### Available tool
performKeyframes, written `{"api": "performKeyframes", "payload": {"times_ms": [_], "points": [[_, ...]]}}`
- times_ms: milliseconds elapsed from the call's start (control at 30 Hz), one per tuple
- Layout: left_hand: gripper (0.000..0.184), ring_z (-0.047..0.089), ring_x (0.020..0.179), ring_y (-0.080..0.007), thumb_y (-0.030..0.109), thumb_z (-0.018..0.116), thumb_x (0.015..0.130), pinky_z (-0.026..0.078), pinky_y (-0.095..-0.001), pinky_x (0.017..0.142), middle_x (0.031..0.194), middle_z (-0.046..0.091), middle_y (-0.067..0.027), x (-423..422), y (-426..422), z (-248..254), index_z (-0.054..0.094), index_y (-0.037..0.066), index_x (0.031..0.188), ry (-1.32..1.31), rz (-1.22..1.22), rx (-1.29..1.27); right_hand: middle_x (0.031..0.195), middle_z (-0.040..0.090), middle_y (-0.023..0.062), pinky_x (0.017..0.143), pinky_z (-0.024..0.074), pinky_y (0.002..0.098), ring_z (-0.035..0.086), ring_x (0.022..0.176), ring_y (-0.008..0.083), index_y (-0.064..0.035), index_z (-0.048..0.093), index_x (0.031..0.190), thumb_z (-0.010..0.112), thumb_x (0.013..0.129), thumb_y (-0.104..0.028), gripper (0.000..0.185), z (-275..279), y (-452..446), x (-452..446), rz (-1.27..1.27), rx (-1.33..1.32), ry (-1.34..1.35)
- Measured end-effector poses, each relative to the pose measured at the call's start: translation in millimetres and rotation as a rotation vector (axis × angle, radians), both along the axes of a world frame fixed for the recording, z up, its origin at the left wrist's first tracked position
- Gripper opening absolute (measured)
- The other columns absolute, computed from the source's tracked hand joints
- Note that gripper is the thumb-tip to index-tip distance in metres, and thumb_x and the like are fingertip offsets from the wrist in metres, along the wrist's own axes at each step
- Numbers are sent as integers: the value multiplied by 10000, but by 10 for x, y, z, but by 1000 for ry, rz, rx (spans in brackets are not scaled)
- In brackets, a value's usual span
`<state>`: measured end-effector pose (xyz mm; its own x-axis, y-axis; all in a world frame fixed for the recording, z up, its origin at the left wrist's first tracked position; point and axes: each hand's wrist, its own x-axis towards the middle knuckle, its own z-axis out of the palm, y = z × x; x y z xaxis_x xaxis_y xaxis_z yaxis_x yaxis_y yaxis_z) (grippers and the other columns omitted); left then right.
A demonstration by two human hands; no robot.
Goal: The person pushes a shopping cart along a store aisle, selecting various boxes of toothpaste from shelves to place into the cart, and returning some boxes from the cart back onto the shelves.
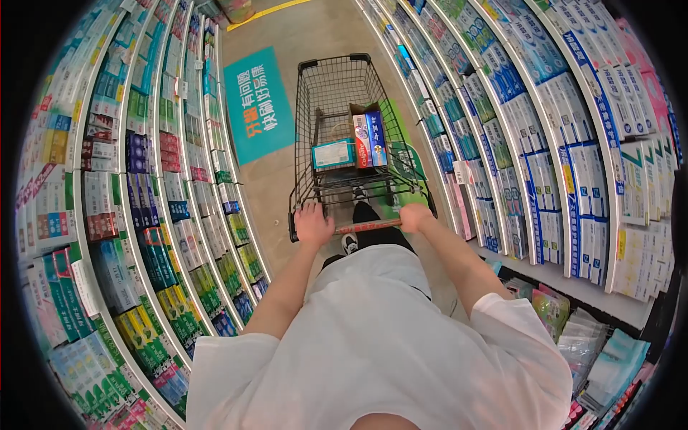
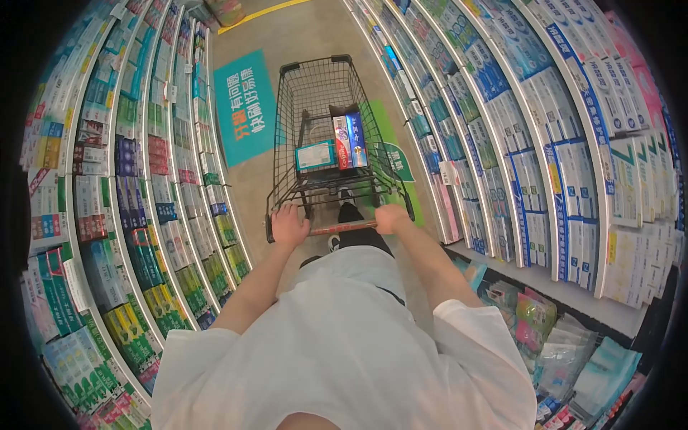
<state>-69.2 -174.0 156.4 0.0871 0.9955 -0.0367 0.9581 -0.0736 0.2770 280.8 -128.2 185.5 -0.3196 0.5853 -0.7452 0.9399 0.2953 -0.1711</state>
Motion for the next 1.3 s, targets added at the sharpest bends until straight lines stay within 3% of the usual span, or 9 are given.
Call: {"api": "performKeyframes", "payload": {"times_ms": [133, 233, 333, 433, 500, 700, 1300], "points": [[514, 582, 1343, -306, 337, 672, 859, 371, -515, 1193, 1338, 683, -164, -50, 239, 55, 680, 12, 1257, -9, 26, -51, 1095, 799, 205, 955, 617, 492, 766, 1064, 389, -41, 818, 1064, 747, 825, -273, 341, 32, 237, -63, 16, -11, 4], [528, 583, 1342, -306, 334, 675, 853, 377, -512, 1190, 1341, 681, -164, -111, 437, 76, 675, 8, 1268, 7, 21, -113, 1044, 796, 211, 907, 623, 505, 773, 982, 395, -51, 819, 998, 720, 803, -273, 311, -9, 398, -108, 32, 41, 45], [532, 593, 1329, -309, 335, 673, 848, 385, -512, 1187, 1333, 684, -163, -207, 624, 30, 673, 19, 1276, 34, 25, -100, 1077, 801, 200, 943, 622, 492, 769, 1061, 383, -51, 824, 1044, 726, 828, -267, 321, 20, 607, -227, 41, 23, 29], [533, 597, 1331, -313, 335, 665, 849, 384, -510, 1192, 1347, 682, -163, -342, 822, -16, 672, 31, 1287, 29, 28, -63, 1043, 803, 199, 916, 628, 497, 778, 1021, 383, -50, 828, 1018, 718, 824, -263, 309, 24, 797, -336, 58, 3, 43], [544, 591, 1353, -312, 335, 659, 851, 380, -510, 1201, 1384, 675, -165, -462, 957, -74, 668, 35, 1304, 20, 14, -24, 984, 799, 212, 870, 633, 513, 777, 948, 402, -49, 827, 917, 699, 802, -279, 288, -59, 905, -392, 56, 65, 120], [575, 572, 1395, -309, 322, 645, 864, 382, -511, 1204, 1434, 658, -174, -761, 1413, 21, 650, 22, 1355, 19, 40, -141, 979, 797, 206, 855, 631, 508, 779, 938, 394, -49, 822, 945, 712, 815, -281, 288, 34, 1369, -691, 58, 38, 174], [572, 569, 1406, -341, 287, 630, 849, 428, -511, 1146, 1428, 661, -180, -1649, 2603, -19, 646, 24, 1358, 54, 157, -84, 968, 808, 175, 848, 632, 494, 790, 929, 367, -66, 834, 949, 733, 800, -295, 291, -59, 3093, -1634, 258, 64, 211]]}}
